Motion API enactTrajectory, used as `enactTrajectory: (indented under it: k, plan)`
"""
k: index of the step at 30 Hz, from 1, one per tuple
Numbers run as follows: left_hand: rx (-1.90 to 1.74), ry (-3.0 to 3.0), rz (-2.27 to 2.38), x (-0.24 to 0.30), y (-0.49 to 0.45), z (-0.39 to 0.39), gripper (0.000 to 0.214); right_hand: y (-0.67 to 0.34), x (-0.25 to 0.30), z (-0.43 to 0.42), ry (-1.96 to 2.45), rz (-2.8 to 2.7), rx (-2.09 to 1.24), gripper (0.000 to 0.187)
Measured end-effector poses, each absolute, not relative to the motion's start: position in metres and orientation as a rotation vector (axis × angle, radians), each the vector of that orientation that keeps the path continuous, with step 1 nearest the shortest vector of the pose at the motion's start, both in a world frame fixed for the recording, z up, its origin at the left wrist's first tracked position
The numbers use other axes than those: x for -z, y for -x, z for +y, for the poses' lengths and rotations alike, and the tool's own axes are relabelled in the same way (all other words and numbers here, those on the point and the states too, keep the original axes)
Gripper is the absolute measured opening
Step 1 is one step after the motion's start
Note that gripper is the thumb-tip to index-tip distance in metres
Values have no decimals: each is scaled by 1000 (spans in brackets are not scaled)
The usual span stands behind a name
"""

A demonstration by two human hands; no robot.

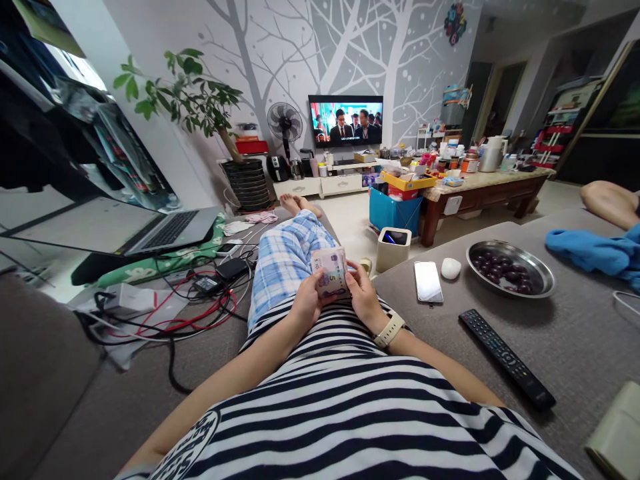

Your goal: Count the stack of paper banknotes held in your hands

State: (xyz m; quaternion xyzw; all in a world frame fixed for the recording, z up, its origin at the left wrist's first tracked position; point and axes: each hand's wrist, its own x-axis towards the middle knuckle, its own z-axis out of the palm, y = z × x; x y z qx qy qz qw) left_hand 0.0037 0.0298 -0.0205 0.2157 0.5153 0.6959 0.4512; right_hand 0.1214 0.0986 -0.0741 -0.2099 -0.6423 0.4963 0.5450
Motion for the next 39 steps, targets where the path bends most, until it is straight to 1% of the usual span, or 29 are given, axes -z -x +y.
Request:
enactTrajectory:
  k: [5, 12, 18, 24, 28, 32, 39]
  plan:
    - [-1739, -491, 1241, 21, -3, 27, 20, -124, 75, 99, 539, -1475, -1135, 42]
    - [-1659, -659, 1263, 26, -5, 24, 26, -123, 65, 97, 530, -1496, -1168, 40]
    - [-1590, -792, 1321, 27, -9, 24, 28, -121, 56, 101, 567, -1477, -1121, 39]
    - [-1362, -856, 1436, 11, -5, 19, 29, -122, 55, 105, 653, -1393, -1125, 36]
    - [-1384, -816, 1382, -6, -5, 18, 27, -122, 55, 104, 653, -1374, -1124, 34]
    - [-1422, -647, 1313, -17, -11, 22, 21, -122, 57, 103, 651, -1359, -1135, 31]
    - [-1372, -546, 1232, -10, -13, 29, 23, -123, 62, 107, 722, -1349, -1092, 29]
